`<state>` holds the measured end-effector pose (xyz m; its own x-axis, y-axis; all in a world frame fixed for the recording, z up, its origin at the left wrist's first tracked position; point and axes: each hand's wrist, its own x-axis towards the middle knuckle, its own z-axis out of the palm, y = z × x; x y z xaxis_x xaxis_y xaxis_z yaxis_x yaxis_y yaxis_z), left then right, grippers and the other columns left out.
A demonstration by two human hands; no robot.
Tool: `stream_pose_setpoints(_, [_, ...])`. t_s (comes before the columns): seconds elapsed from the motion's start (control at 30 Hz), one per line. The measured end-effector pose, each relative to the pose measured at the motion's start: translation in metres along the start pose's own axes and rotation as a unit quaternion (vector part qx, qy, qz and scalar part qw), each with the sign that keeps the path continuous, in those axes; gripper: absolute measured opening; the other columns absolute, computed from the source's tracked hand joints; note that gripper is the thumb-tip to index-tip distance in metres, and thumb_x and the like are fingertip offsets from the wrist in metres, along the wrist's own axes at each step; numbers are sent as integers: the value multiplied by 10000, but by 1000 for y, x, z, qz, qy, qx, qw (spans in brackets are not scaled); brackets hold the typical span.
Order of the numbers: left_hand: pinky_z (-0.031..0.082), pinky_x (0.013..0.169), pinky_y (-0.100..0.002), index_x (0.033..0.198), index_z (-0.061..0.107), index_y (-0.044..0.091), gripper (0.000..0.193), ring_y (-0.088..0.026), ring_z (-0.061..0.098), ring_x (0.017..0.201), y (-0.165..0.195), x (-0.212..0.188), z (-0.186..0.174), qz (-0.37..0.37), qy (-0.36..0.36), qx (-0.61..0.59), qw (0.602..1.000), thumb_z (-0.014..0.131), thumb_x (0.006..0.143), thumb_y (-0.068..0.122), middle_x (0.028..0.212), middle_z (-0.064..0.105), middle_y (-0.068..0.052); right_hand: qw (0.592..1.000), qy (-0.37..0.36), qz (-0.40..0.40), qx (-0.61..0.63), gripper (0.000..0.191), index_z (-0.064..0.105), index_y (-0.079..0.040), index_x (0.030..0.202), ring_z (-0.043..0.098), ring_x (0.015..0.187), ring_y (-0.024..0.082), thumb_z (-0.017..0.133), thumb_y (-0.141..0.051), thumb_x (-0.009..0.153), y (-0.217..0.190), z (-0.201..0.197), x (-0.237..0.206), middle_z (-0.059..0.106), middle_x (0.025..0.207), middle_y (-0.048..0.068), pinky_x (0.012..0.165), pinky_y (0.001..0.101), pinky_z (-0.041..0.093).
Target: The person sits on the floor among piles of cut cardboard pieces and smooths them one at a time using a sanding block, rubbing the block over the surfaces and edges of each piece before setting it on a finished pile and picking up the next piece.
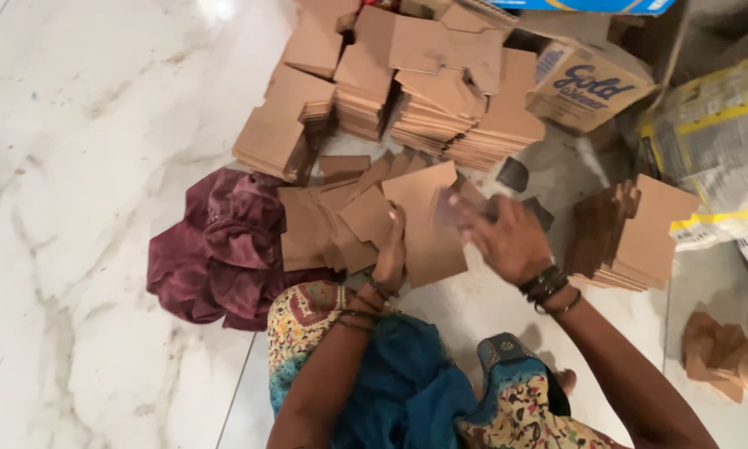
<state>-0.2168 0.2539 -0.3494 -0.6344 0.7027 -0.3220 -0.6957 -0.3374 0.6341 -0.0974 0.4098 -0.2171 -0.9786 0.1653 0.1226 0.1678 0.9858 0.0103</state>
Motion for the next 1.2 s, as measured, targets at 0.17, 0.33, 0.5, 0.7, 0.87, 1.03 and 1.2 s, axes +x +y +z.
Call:
stream_pose_setpoints(0.17, [465, 1072, -383, 1551, 375, 45, 758, -232, 507, 1311, -10, -16, 2, -33, -25, -11, 999, 426, 1023, 586, 1480, 496, -110, 994, 58, -6, 93, 647, 457, -298, 1562, 572, 986, 368, 665, -320, 950, 3, -8, -24, 567, 1139, 179, 874, 503, 485])
stream_pose_setpoints(0.33, [330, 1182, -329, 1577, 344, 8, 751, -202, 401, 1433, -35, -11, -2, 75, -42, 138, 987, 351, 1078, 569, 1600, 399, -94, 995, 70, -70, 27, 652, 480, -342, 1502, 580, 1022, 374, 680, -365, 881, -13, -4, -46, 578, 1176, 180, 878, 484, 482])
stream_pose_setpoints(0.5, [322, 1201, -353, 1542, 405, -49, 711, -195, 421, 1411, -46, -12, 10, 19, -92, 85, 992, 372, 1099, 507, 1569, 438, -121, 999, 30, 31, 3, 608, 481, -319, 1555, 569, 988, 383, 668, -334, 977, 12, -19, -46, 583, 1176, 179, 855, 494, 473])
stream_pose_setpoints(0.7, [440, 1086, -365, 1522, 421, 84, 626, -169, 499, 1288, -46, 7, 25, -18, -15, -12, 1000, 380, 1070, 516, 1449, 499, -58, 995, 94, -7, 45, 667, 440, -274, 1580, 569, 1008, 369, 631, -332, 943, 17, -18, -48, 597, 1229, 209, 878, 513, 454])
stream_pose_setpoints(0.87, [532, 1028, -348, 1432, 486, 50, 609, -193, 618, 1201, -41, -2, 7, -9, -75, -33, 997, 386, 1089, 542, 1340, 604, -80, 996, 69, -46, -26, 640, 449, -350, 1536, 593, 1049, 347, 638, -378, 926, -2, 3, -61, 599, 1177, 177, 910, 494, 471])
stream_pose_setpoints(1.03, [522, 994, -365, 1465, 488, 76, 587, -210, 603, 1186, -45, -12, 8, -59, -74, -10, 995, 431, 1074, 509, 1348, 605, -83, 994, 11, 97, -39, 635, 445, -351, 1564, 588, 1005, 330, 643, -363, 960, 4, -2, -64, 584, 1174, 135, 872, 473, 475])
stream_pose_setpoints(1.2, [515, 1023, -354, 1500, 447, 130, 606, -205, 574, 1251, -50, -10, 7, -67, -72, -46, 994, 409, 1049, 532, 1416, 562, -56, 990, -66, 119, 36, 650, 375, -363, 1565, 591, 934, 303, 621, -467, 973, -17, 2, -67, 565, 1112, 148, 823, 454, 486])
